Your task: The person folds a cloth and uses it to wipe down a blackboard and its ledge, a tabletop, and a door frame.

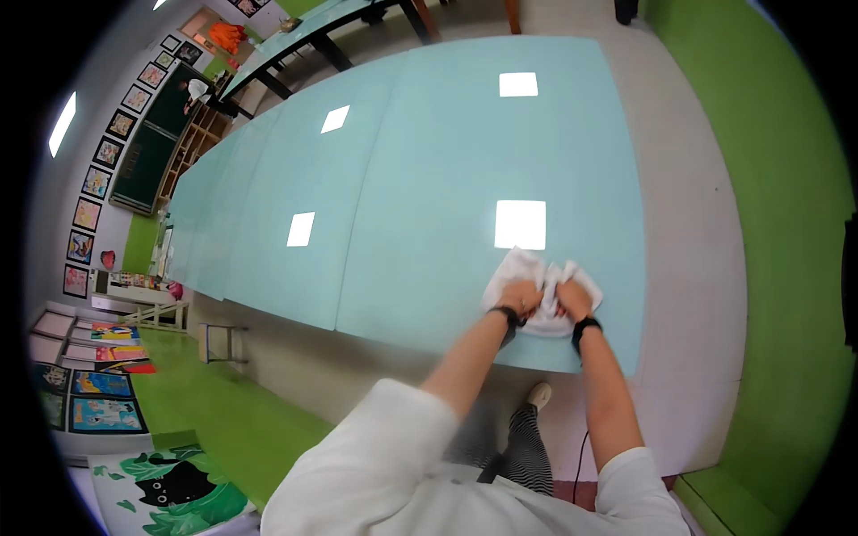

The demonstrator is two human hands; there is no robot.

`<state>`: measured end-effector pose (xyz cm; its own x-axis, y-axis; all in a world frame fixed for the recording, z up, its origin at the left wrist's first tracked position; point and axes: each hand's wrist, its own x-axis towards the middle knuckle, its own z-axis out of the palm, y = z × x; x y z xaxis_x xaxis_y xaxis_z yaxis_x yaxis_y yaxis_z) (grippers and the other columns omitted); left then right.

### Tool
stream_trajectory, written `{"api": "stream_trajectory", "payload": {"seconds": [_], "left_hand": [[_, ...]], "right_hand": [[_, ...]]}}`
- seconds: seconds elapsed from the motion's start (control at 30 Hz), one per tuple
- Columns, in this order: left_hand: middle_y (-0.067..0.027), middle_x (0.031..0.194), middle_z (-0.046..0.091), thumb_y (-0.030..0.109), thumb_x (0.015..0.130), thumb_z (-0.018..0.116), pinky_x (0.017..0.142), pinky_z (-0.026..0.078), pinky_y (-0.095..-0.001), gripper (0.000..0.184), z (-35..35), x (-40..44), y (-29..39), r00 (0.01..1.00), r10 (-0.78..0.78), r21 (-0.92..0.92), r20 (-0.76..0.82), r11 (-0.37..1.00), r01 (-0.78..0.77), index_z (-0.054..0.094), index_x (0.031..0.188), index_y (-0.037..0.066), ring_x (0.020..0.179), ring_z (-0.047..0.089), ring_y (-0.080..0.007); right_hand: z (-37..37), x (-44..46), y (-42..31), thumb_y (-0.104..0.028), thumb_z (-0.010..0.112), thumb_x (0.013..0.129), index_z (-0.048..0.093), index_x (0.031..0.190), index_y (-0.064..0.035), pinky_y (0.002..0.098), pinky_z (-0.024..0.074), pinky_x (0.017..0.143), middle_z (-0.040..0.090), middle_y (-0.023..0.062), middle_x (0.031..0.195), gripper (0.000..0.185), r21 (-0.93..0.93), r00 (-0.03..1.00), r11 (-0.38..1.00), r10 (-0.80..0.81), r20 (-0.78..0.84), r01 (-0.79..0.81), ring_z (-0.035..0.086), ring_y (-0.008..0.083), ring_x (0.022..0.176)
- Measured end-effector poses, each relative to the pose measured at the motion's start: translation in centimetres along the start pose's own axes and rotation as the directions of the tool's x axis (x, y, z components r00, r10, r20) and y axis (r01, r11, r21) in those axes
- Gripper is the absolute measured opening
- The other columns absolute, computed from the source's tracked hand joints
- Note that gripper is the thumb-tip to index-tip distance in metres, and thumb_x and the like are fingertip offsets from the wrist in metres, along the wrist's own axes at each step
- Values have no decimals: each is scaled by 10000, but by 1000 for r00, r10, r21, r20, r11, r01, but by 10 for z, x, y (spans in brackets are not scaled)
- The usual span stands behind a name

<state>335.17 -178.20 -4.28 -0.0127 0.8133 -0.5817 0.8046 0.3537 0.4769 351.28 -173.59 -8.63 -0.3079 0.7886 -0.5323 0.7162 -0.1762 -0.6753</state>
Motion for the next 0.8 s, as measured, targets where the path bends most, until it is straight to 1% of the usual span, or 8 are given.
{"api": "stream_trajectory", "payload": {"seconds": [0.3, 0.37, 0.43, 0.63, 0.67, 0.7, 0.73, 0.8], "left_hand": [[-107, 711, 708, 390, 897, 436, 728, 527, -402, 467, 34, -97, -69, 976, 15, 102, 215, 994, -38, 727, 678, 97, 743, 703, -265], [-144, 830, 726, 366, 890, 439, 783, 522, -414, 434, 19, -104, -65, 982, 100, 212, 159, 968, -132, 744, 777, 79, 829, 704, -291], [-49, 543, 654, 398, 881, 445, 626, 523, -354, 525, 21, -95, -73, 975, 196, 142, 108, 967, -210, 640, 481, 118, 557, 663, -198], [-90, 573, 661, 348, 877, 458, 634, 517, -404, 474, 17, -97, -89, 956, 288, 239, -54, 934, -267, 666, 518, 118, 596, 669, -267], [-97, 577, 661, 340, 871, 467, 631, 515, -416, 458, 20, -90, -90, 968, 251, 219, 2, 944, -245, 668, 523, 121, 606, 670, -274], [-103, 581, 660, 331, 866, 475, 627, 513, -427, 443, 34, -89, -88, 972, 226, 200, 71, 951, -236, 670, 527, 123, 616, 672, -282], [-106, 583, 658, 320, 838, 511, 619, 511, -443, 375, 51, -81, -103, 884, 466, 316, -45, 846, -430, 690, 569, 129, 640, 679, -280], [-120, 618, 669, 328, 826, 539, 637, 525, -447, 338, 18, -94, -90, 774, 534, 413, 340, 655, -633, 687, 604, 121, 660, 684, -297]], "right_hand": [[71, -124, -26, -399, 319, 961, 646, 691, -9, 372, 507, 533, 636, 115, 551, 576, 155, 953, 958, 204, 224, -241, 629, 228, 482], [101, -122, -4, -458, 304, 980, 647, 728, -9, 385, 472, 495, 627, 132, 559, 619, 173, 990, 977, 113, 79, -126, 622, 246, 497], [102, -123, -13, -476, 291, 988, 641, 728, -4, 388, 470, 492, 619, 137, 557, 642, 210, 967, 945, 233, 105, -250, 616, 246, 489], [105, -117, -30, -480, 388, 962, 654, 703, -5, 366, 435, 379, 619, 149, 552, 603, 464, 948, 829, 299, 106, -313, 599, 247, 432], [90, -138, -53, -400, 420, 944, 657, 669, -2, 361, 443, 384, 624, 159, 556, 539, 251, 952, 920, 305, 30, -302, 612, 244, 446], [120, -113, 13, -319, 427, 949, 675, 685, -9, 350, 427, 346, 644, 162, 576, 477, 293, 956, 909, 279, 95, -295, 574, 214, 380], [108, -132, -11, -281, 433, 886, 649, 662, 10, 370, 463, 412, 643, 161, 578, 427, 190, 970, 952, 240, 26, -241, 619, 252, 458], [120, -150, -20, -327, 433, 901, 649, 741, 32, 367, 491, 446, 654, 172, 596, 448, 451, 896, 811, 442, -52, -374, 633, 259, 474]]}}
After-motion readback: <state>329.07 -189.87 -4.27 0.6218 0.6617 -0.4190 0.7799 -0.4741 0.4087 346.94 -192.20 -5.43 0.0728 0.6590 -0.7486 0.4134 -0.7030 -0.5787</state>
